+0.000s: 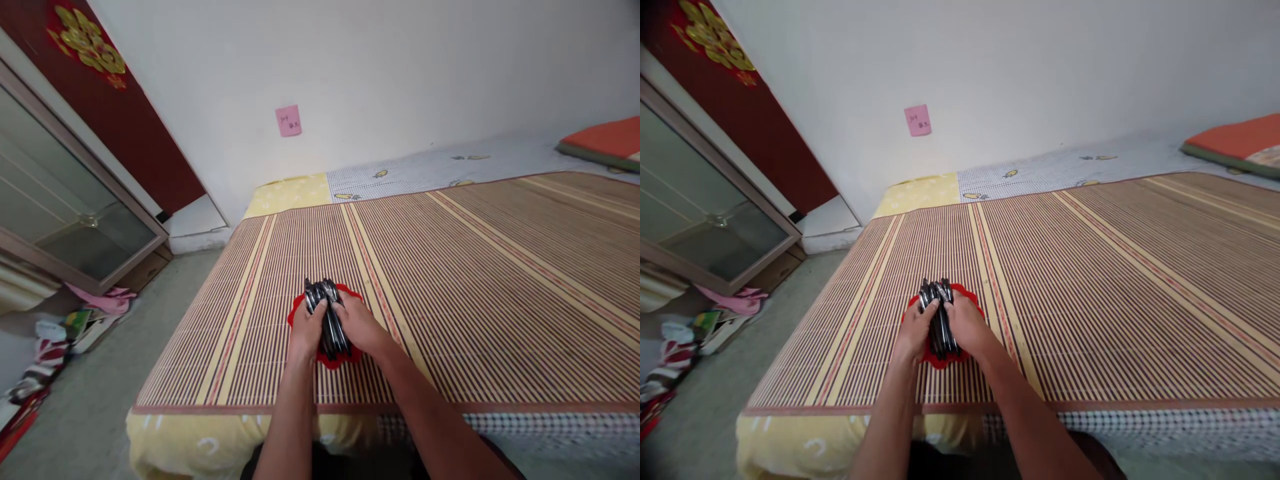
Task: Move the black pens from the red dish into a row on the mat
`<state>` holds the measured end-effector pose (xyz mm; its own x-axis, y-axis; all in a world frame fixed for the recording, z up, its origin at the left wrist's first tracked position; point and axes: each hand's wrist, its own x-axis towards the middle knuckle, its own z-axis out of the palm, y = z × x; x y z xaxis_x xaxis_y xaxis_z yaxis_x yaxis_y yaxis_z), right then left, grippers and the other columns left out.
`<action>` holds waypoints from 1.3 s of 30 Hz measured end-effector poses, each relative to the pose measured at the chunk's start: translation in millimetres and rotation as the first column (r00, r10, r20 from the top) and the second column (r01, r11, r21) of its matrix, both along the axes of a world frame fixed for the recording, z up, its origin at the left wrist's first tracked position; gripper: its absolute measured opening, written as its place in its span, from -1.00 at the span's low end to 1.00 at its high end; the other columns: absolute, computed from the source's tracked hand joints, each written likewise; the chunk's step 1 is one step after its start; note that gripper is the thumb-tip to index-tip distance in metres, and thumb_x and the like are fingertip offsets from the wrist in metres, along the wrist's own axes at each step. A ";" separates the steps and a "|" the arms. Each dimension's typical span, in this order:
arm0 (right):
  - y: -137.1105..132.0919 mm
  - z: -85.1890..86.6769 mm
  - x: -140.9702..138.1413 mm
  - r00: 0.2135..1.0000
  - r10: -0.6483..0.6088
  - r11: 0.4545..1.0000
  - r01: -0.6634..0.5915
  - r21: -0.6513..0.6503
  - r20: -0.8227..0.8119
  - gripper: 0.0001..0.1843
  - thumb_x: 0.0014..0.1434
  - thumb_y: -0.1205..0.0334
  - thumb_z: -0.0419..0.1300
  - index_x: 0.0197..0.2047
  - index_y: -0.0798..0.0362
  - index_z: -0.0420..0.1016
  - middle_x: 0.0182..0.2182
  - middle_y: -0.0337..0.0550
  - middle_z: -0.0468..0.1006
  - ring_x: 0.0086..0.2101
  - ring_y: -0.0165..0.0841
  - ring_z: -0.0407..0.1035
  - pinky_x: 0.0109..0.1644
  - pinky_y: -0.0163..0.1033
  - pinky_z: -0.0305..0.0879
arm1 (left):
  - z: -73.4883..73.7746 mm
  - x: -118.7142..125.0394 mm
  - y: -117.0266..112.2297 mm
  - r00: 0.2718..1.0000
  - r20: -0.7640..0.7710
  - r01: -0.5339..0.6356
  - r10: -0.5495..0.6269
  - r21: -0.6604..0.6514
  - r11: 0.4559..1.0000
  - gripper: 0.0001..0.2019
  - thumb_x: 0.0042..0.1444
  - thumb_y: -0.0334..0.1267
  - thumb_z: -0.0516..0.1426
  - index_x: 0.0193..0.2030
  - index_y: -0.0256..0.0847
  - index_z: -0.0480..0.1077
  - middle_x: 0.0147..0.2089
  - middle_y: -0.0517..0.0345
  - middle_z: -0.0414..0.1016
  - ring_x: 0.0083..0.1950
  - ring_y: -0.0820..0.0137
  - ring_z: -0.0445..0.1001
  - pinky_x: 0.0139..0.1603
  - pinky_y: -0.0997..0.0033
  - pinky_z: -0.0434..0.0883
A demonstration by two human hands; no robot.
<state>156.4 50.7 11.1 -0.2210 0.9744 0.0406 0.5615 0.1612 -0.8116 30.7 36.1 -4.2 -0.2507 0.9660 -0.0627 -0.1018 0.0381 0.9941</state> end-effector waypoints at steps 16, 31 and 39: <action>1.8 9.0 8.7 0.962 -0.113 0.993 0.114 0.008 0.248 -0.48 0.31 0.35 -0.06 0.31 0.30 0.16 -0.18 0.21 0.62 -0.16 -0.10 0.53 -0.15 -0.15 0.32 | 18.6 -5.8 -16.2 0.786 -0.617 -0.065 0.046 -0.007 0.998 -0.66 0.04 -0.24 0.24 -0.01 -0.21 0.43 -0.15 -0.13 0.57 -0.10 0.07 0.54 -0.04 0.19 0.34; 0.7 11.2 17.4 0.996 -0.003 0.997 -0.003 0.074 0.087 -0.56 0.19 0.40 0.15 0.15 0.11 0.38 -0.07 0.07 0.58 -0.04 -0.16 0.46 0.01 -0.15 0.29 | 18.8 -13.6 -15.4 0.725 -0.688 -0.007 -0.028 -0.047 0.999 -0.56 -0.01 -0.29 0.27 0.04 -0.19 0.36 -0.13 -0.09 0.56 -0.11 0.11 0.53 -0.11 0.24 0.35; 0.8 15.3 20.5 0.968 -0.069 0.988 0.033 0.149 0.243 -0.67 0.24 0.45 0.03 0.01 0.12 0.48 -0.10 0.10 0.54 -0.07 -0.15 0.44 -0.02 -0.12 0.31 | 21.3 -16.8 -17.0 0.523 -0.846 -0.060 0.102 0.083 0.995 -0.63 0.17 -0.16 0.15 0.06 -0.31 0.40 -0.06 -0.23 0.51 -0.02 0.03 0.49 0.00 0.09 0.38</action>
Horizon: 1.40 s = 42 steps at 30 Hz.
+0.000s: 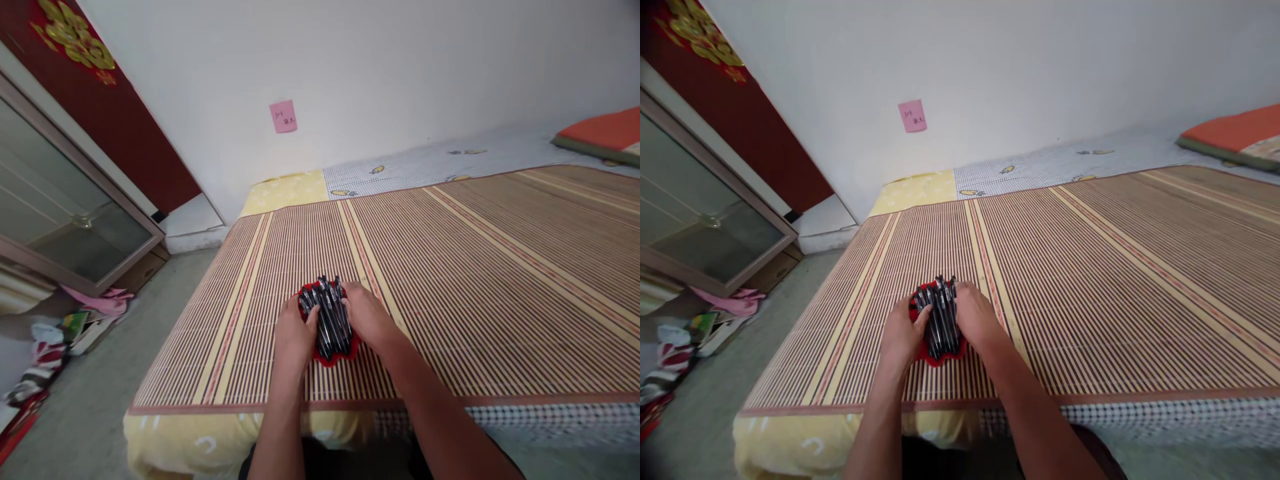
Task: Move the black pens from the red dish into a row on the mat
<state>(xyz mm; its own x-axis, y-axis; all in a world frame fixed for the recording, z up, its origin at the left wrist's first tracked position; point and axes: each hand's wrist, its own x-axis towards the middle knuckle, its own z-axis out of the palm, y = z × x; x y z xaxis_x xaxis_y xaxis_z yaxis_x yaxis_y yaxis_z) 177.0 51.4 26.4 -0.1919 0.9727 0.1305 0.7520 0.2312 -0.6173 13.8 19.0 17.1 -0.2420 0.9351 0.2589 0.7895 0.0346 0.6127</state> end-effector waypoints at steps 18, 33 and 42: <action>59.8 -7.9 -9.3 0.878 0.467 0.882 -0.454 0.126 -0.101 -0.58 0.22 0.53 -0.02 0.02 0.10 0.52 -0.09 0.00 0.57 -0.06 -0.30 0.42 0.12 -0.17 0.28 | -13.1 -3.6 12.9 0.975 -0.084 0.213 -0.204 0.114 0.970 -0.54 0.03 -0.53 0.00 0.07 -0.18 0.42 0.05 -0.01 0.51 0.13 0.18 0.41 0.20 0.05 0.30; 32.6 -1.9 10.3 0.983 0.181 0.974 -0.178 0.141 -0.010 -0.62 0.29 0.38 0.00 0.12 0.09 0.44 0.06 0.06 0.50 0.07 -0.20 0.35 0.14 -0.07 0.26 | -8.4 -27.5 8.6 0.971 0.057 0.226 -0.233 0.109 0.968 -0.61 0.15 -0.40 0.07 0.14 -0.20 0.34 0.15 -0.04 0.40 0.21 0.25 0.35 0.29 0.13 0.27; -10.0 7.2 5.1 0.981 0.123 0.991 -0.113 -0.075 0.153 -0.66 0.25 0.19 0.16 0.05 0.13 0.51 -0.13 0.10 0.62 -0.10 -0.09 0.51 -0.01 -0.04 0.39 | -7.1 -41.3 -2.3 0.985 0.083 0.158 -0.149 -0.126 0.979 -0.49 0.02 -0.55 0.12 0.14 -0.13 0.38 0.05 0.00 0.49 0.06 0.23 0.48 0.15 0.17 0.39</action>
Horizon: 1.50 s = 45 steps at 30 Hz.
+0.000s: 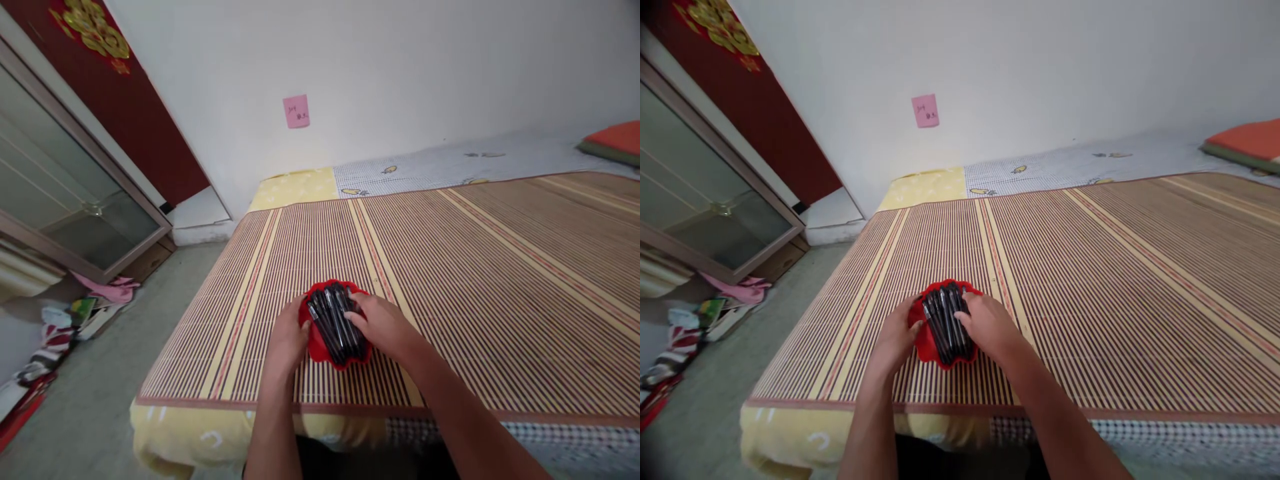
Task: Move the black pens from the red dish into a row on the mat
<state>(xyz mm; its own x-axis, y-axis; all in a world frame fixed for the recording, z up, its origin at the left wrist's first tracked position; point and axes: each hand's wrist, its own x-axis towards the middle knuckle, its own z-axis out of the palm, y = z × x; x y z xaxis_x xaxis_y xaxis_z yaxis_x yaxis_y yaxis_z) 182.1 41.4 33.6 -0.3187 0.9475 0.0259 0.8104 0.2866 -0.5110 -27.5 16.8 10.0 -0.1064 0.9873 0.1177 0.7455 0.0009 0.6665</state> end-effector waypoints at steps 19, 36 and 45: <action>10.0 -14.7 3.7 0.993 -0.035 0.998 0.041 0.048 -0.110 -0.57 0.18 0.41 0.20 0.13 0.11 0.43 -0.01 0.11 0.57 -0.02 -0.10 0.47 0.09 0.02 0.34 | -21.9 10.5 14.9 0.982 -0.042 -0.171 0.183 0.208 0.963 -0.73 0.18 -0.28 0.14 0.01 -0.28 0.45 -0.04 -0.08 0.42 -0.01 0.19 0.47 0.08 0.11 0.44; 15.0 -26.0 2.2 0.991 -0.053 0.993 0.065 0.098 -0.127 -0.50 0.19 0.41 0.17 0.21 0.13 0.37 0.02 0.12 0.55 0.04 -0.11 0.42 0.13 -0.02 0.31 | -3.1 49.6 6.5 0.980 -0.196 0.010 0.041 0.253 0.967 -0.37 0.06 -0.10 0.28 0.27 -0.13 0.25 0.32 -0.14 0.19 0.34 0.01 0.17 0.32 -0.12 0.16; 12.8 -23.8 -3.9 0.956 -0.024 0.996 0.047 0.072 -0.292 -0.52 0.19 0.42 0.11 0.19 0.10 0.37 0.07 0.08 0.52 0.08 -0.15 0.40 0.19 -0.03 0.27 | -2.9 53.1 4.7 0.967 -0.255 0.045 -0.005 0.151 0.988 -0.46 0.15 -0.14 0.19 0.28 -0.13 0.25 0.30 -0.16 0.28 0.33 -0.02 0.22 0.32 -0.26 0.05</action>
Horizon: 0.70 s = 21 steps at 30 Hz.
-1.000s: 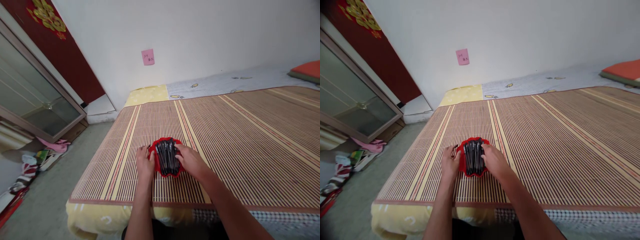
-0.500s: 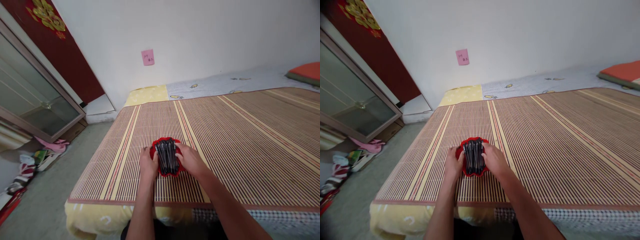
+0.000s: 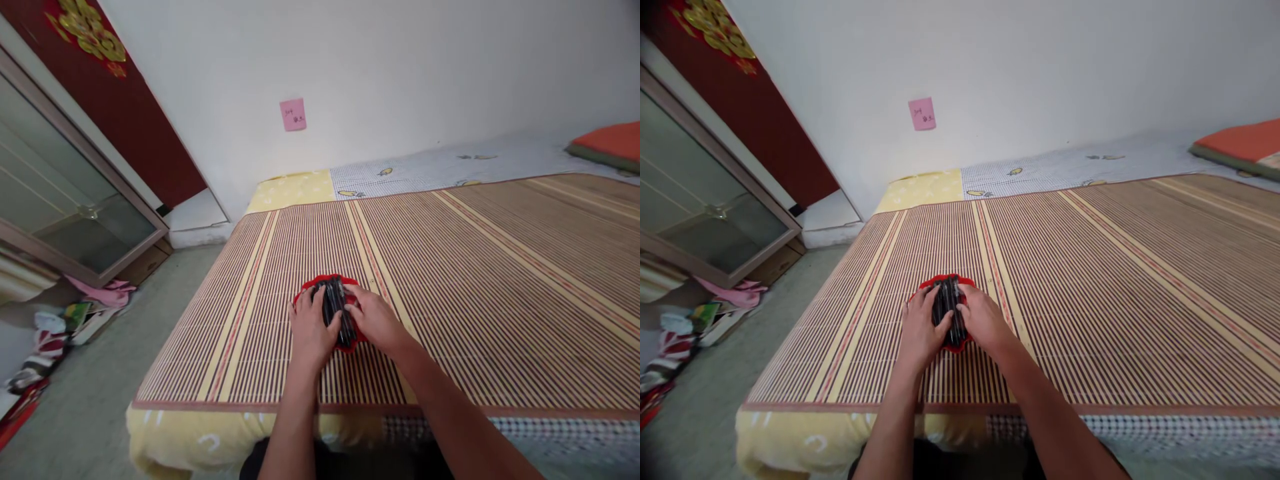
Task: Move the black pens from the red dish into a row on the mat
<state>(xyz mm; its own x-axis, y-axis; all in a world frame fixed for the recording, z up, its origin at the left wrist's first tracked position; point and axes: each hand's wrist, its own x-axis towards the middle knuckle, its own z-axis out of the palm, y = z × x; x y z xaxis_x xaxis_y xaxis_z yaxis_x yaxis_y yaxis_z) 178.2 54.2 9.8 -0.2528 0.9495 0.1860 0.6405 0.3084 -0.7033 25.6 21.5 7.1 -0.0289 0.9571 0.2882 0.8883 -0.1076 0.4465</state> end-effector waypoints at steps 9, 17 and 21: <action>-1.2 -5.2 -8.9 0.999 0.043 0.997 -0.045 -0.066 -0.019 -0.54 0.20 0.48 -0.01 0.14 0.11 0.41 -0.08 0.06 0.59 -0.06 -0.20 0.49 0.06 -0.13 0.34 | -4.1 -0.3 1.0 1.000 -0.009 0.013 -0.013 0.007 1.000 -0.43 0.15 -0.08 0.18 0.29 -0.11 0.23 0.30 -0.15 0.29 0.33 -0.01 0.22 0.35 -0.31 -0.04; -5.1 3.4 -10.1 0.993 0.001 0.993 0.013 -0.118 0.120 -0.63 0.20 0.45 0.02 0.05 0.20 0.43 -0.14 0.16 0.60 -0.12 -0.15 0.50 -0.03 -0.14 0.33 | -4.8 0.3 -0.1 1.000 -0.007 0.027 -0.027 -0.009 1.000 -0.41 0.13 -0.10 0.21 0.29 -0.09 0.22 0.33 -0.17 0.25 0.36 -0.03 0.19 0.35 -0.35 -0.06; -6.7 5.2 -10.4 0.979 -0.019 0.990 0.047 -0.131 0.201 -0.65 0.22 0.43 0.01 0.05 0.15 0.42 -0.21 0.11 0.61 -0.20 -0.15 0.52 -0.13 -0.16 0.33 | -3.9 -1.7 1.3 0.998 0.031 0.057 -0.057 0.011 0.998 -0.42 0.12 -0.13 0.23 0.27 -0.10 0.25 0.32 -0.16 0.28 0.36 -0.01 0.19 0.36 -0.32 -0.07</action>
<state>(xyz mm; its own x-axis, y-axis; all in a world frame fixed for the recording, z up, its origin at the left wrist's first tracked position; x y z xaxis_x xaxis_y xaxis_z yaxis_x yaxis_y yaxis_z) 167.8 47.5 14.9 -0.2399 0.9708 0.0055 0.7798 0.1961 -0.5945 23.9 22.8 3.2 0.0163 0.9546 0.2973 0.8660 -0.1621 0.4730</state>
